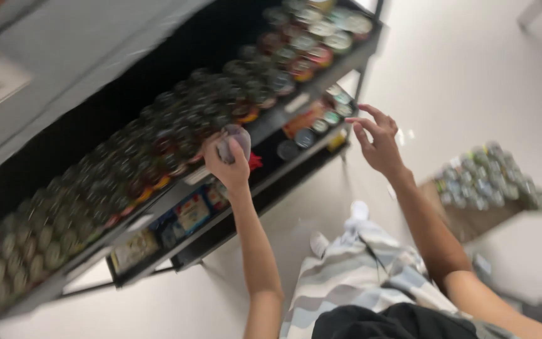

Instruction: Wiping dust off various canned goods with a cloth and organizing them onto retail shelves.

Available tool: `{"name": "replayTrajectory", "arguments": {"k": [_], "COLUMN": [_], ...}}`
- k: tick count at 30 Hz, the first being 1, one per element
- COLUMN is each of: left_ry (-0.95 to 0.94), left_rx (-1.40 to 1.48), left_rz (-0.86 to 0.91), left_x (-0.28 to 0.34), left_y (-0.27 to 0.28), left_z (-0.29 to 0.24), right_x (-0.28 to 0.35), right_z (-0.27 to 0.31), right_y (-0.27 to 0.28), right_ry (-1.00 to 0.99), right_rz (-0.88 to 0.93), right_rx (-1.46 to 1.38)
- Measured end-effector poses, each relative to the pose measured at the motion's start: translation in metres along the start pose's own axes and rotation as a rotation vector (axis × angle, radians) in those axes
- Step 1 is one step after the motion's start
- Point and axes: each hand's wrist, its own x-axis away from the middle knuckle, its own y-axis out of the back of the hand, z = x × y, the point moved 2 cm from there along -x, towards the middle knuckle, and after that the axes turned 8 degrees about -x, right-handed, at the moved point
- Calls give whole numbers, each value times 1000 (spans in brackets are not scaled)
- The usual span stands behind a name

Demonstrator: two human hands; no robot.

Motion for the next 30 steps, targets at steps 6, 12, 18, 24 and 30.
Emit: {"name": "replayTrajectory", "arguments": {"k": [6, 12, 18, 24, 30], "left_ry": [90, 2, 74, 60, 93], "left_rx": [471, 590, 587, 517, 451], "left_rz": [464, 946, 1258, 1402, 1441], "left_x": [68, 194, 296, 361, 380], "left_y": [-113, -212, -290, -350, -378], "left_z": [-167, -266, -336, -377, -390], "right_x": [126, 245, 361, 446, 404], "right_z": [-61, -148, -315, -501, -535], "right_y": [113, 189, 244, 262, 299], "right_ry": [-335, -578, -892, -1125, -1331], "right_rz": [-266, -533, -757, -719, -632], "right_rx": [150, 211, 83, 331, 280]}}
